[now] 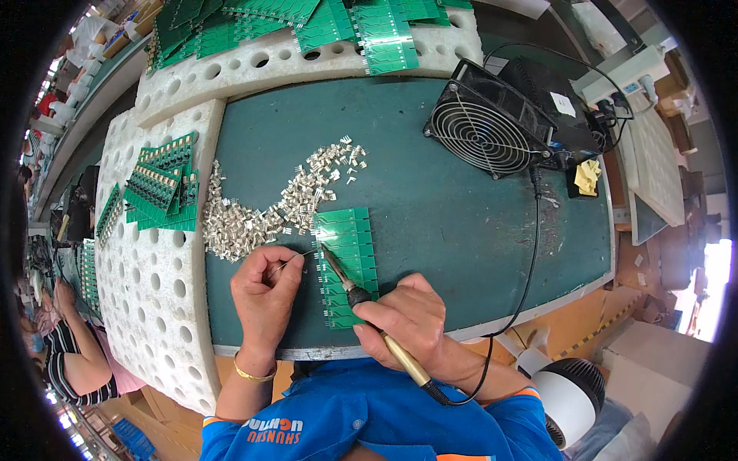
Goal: The person handles and turns circuit boards by hand, places a circuit board onto the workbench, and solders electronic components onto the board using a soldering iron and solder wire.
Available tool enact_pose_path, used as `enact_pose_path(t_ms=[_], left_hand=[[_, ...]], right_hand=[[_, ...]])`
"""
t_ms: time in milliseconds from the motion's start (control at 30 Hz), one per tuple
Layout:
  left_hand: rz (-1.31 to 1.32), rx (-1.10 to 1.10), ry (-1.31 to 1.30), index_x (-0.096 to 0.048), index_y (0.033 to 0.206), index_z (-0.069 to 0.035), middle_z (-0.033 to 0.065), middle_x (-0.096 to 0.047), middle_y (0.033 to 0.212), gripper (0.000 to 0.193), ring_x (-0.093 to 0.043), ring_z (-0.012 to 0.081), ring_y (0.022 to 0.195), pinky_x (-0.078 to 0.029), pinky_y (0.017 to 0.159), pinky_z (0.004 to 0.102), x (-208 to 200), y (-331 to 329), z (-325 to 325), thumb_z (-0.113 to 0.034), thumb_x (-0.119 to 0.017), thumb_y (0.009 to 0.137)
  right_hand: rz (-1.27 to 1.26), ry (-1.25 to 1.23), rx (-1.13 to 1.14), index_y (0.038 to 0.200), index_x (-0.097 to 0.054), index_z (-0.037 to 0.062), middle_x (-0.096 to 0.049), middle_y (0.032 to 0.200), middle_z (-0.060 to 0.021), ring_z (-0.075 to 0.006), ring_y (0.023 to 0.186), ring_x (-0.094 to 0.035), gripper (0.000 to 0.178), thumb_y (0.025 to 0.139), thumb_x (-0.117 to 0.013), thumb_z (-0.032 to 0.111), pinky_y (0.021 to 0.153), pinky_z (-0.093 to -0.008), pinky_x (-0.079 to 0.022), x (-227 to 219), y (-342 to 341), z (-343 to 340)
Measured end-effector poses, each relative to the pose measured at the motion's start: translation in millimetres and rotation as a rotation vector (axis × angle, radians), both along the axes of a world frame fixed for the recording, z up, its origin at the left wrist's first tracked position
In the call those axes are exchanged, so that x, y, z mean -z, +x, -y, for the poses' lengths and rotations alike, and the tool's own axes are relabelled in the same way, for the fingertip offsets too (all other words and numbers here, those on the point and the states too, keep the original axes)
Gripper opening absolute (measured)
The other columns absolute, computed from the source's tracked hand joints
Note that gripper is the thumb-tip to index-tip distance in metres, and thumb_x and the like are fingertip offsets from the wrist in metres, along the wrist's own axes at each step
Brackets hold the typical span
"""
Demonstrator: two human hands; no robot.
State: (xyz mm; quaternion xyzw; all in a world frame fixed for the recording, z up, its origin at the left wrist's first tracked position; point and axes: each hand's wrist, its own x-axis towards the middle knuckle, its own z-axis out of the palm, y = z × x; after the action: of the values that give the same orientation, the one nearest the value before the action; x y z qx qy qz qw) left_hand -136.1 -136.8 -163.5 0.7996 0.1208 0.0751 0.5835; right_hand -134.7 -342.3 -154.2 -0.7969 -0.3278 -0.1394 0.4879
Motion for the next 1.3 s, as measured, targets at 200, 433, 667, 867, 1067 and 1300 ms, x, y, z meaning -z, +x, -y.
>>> enact_pose_path(t_ms=[200, 433, 667, 867, 1067, 1300], left_hand=[[0.001, 0.013, 0.015, -0.066, 0.087, -0.001, -0.0099, -0.045, 0.064, 0.005, -0.035, -0.0007, 0.057, -0.027, 0.051, 0.0173, -1.1, 0.0, -0.8, 0.000, -0.070, 0.086], [-0.016, -0.010, -0.085, -0.065, 0.088, -0.002, -0.0102, -0.045, 0.065, 0.005, -0.036, -0.0010, 0.058, -0.027, 0.052, 0.0164, -0.4, -2.2, -4.4, 0.000, -0.070, 0.087], [-0.016, -0.046, -0.102, -0.065, 0.086, -0.002, -0.0090, -0.045, 0.062, 0.006, -0.035, -0.0003, 0.056, -0.027, 0.050, 0.0180, 0.4, -0.5, -1.9, 0.001, -0.070, 0.086], [0.000, -0.064, -0.060, -0.067, 0.084, -0.002, -0.0076, -0.044, 0.059, 0.007, -0.033, 0.0009, 0.054, -0.026, 0.048, 0.0197, 3.6, 0.2, -1.7, 0.002, -0.072, 0.083], [0.000, -0.062, -0.057, -0.066, 0.084, -0.002, -0.0074, -0.044, 0.059, 0.007, -0.034, 0.0011, 0.053, -0.026, 0.047, 0.0197, 0.7, 1.3, -0.2, 0.002, -0.072, 0.083], [-0.016, -0.018, -0.027, -0.065, 0.088, -0.002, -0.0100, -0.044, 0.065, 0.007, -0.035, -0.0008, 0.058, -0.028, 0.052, 0.0169, -0.1, 0.2, -0.9, 0.003, -0.069, 0.087]], right_hand=[[0.018, 0.000, 0.011, 0.093, -0.065, 0.0040, -0.062, 0.064, -0.0054, -0.0214, 0.050, -0.055, 0.021, 0.073, -0.073, 0.007, 0.059, -0.0338, -0.042, -0.2, 0.1, -0.8], [0.022, 0.022, 0.042, 0.091, -0.066, 0.0042, -0.061, 0.063, -0.0047, -0.0210, 0.050, -0.055, 0.022, 0.071, -0.073, 0.005, 0.059, -0.0335, -0.042, -1.4, 1.1, -0.3], [0.006, 0.045, 0.045, 0.092, -0.066, 0.0037, -0.062, 0.064, -0.0045, -0.0204, 0.051, -0.055, 0.024, 0.069, -0.072, 0.003, 0.059, -0.0336, -0.042, 0.3, 4.0, -0.4], [-0.015, 0.061, 0.027, 0.094, -0.065, 0.0036, -0.063, 0.066, -0.0052, -0.0200, 0.052, -0.055, 0.016, 0.080, -0.070, 0.009, 0.060, -0.0342, -0.042, 1.2, 8.0, 0.1], [-0.044, 0.065, 0.021, 0.093, -0.066, 0.0044, -0.064, 0.066, -0.0048, -0.0199, 0.053, -0.056, 0.021, 0.073, -0.072, 0.004, 0.061, -0.0329, -0.042, 0.9, 8.4, -0.5], [-0.053, 0.067, 0.017, 0.093, -0.066, 0.0043, -0.064, 0.066, -0.0049, -0.0199, 0.052, -0.056, 0.020, 0.073, -0.072, 0.004, 0.060, -0.0331, -0.042, 1.3, 8.4, -1.1]])
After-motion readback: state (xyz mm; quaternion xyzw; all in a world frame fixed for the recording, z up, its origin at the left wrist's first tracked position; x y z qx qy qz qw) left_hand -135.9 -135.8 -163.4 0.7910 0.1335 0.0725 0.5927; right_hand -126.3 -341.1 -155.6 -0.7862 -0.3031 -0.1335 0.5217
